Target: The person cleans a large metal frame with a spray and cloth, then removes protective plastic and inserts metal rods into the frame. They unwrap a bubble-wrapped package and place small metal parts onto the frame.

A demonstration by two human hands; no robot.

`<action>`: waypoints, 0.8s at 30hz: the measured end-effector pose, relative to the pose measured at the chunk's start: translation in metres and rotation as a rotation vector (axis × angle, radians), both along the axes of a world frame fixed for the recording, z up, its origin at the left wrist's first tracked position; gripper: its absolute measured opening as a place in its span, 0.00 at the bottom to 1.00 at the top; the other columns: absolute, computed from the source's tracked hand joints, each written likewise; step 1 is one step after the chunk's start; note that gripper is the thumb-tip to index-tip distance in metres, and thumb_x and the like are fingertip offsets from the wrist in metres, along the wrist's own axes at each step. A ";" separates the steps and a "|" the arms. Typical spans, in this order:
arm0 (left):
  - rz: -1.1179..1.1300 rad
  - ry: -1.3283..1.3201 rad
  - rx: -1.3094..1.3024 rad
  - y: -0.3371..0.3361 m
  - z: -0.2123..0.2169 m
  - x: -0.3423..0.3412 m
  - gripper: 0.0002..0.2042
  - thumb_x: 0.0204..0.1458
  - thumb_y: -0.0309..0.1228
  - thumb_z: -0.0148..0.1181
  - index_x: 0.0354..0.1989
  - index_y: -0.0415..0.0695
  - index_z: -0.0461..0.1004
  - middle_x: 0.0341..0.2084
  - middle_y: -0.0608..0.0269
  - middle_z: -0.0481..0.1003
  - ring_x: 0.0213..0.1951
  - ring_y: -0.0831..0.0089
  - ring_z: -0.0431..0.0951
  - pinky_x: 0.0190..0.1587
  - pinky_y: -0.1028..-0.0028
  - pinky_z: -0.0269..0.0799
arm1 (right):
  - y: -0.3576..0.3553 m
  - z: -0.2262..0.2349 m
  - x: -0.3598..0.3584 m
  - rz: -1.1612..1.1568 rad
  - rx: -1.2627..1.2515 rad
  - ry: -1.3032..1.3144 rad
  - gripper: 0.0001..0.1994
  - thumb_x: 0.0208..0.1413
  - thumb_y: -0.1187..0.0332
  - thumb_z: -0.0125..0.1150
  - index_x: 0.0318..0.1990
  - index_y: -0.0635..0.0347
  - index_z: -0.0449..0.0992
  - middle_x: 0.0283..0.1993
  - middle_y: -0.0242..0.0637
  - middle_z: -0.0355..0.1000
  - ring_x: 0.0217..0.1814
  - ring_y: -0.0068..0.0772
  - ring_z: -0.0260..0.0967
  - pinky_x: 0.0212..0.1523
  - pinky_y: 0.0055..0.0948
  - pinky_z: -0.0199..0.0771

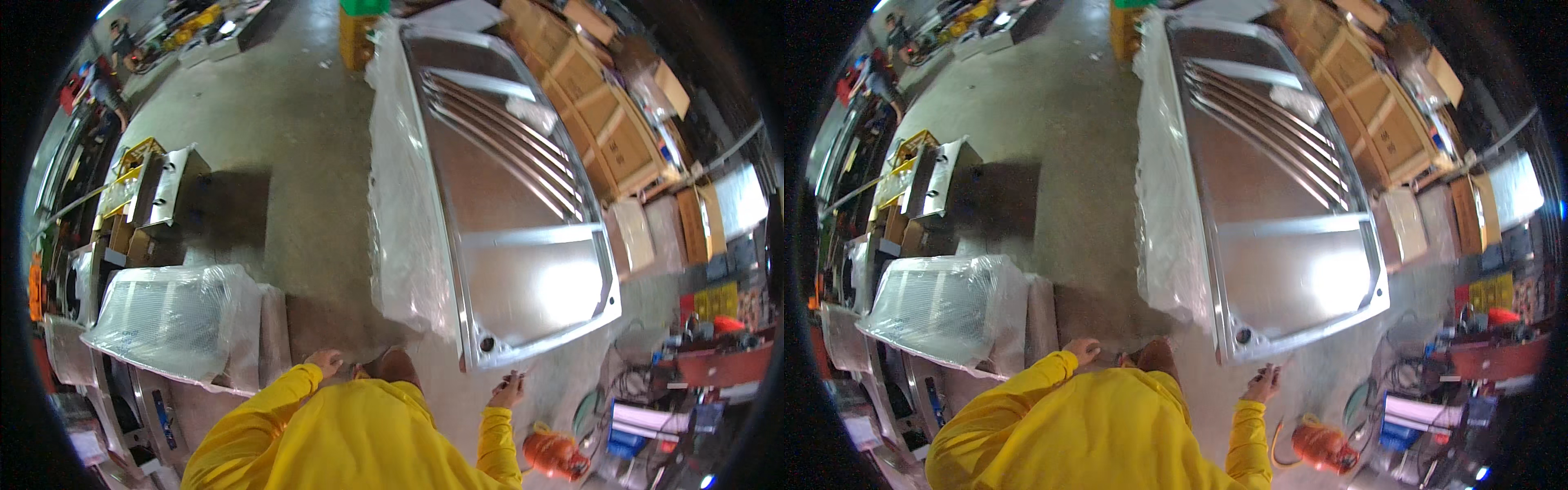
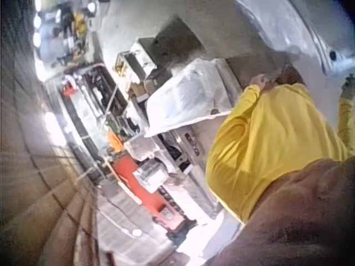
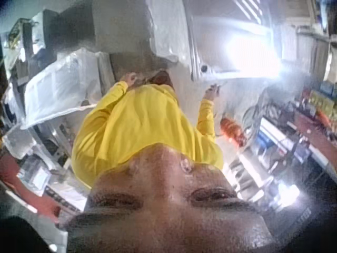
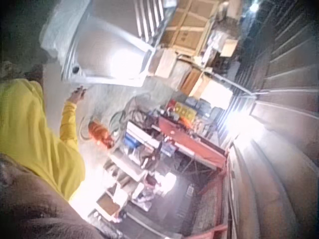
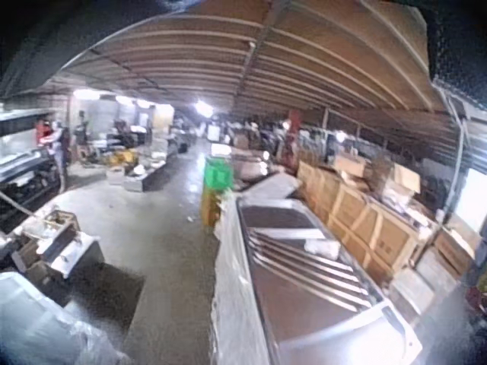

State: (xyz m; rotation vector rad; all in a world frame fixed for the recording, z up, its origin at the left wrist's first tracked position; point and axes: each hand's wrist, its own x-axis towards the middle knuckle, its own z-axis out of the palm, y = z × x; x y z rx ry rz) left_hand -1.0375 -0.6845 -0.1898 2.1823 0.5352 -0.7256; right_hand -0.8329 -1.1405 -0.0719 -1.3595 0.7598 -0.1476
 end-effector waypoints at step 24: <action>1.384 0.274 -0.050 0.275 -0.061 0.186 0.25 0.51 0.50 0.62 0.50 0.43 0.80 0.45 0.49 0.80 0.50 0.57 0.80 0.56 0.61 0.72 | 0.773 0.063 0.465 1.360 0.506 0.018 0.16 0.67 0.54 0.52 0.39 0.57 0.77 0.21 0.28 0.68 0.13 0.19 0.58 0.13 0.22 0.57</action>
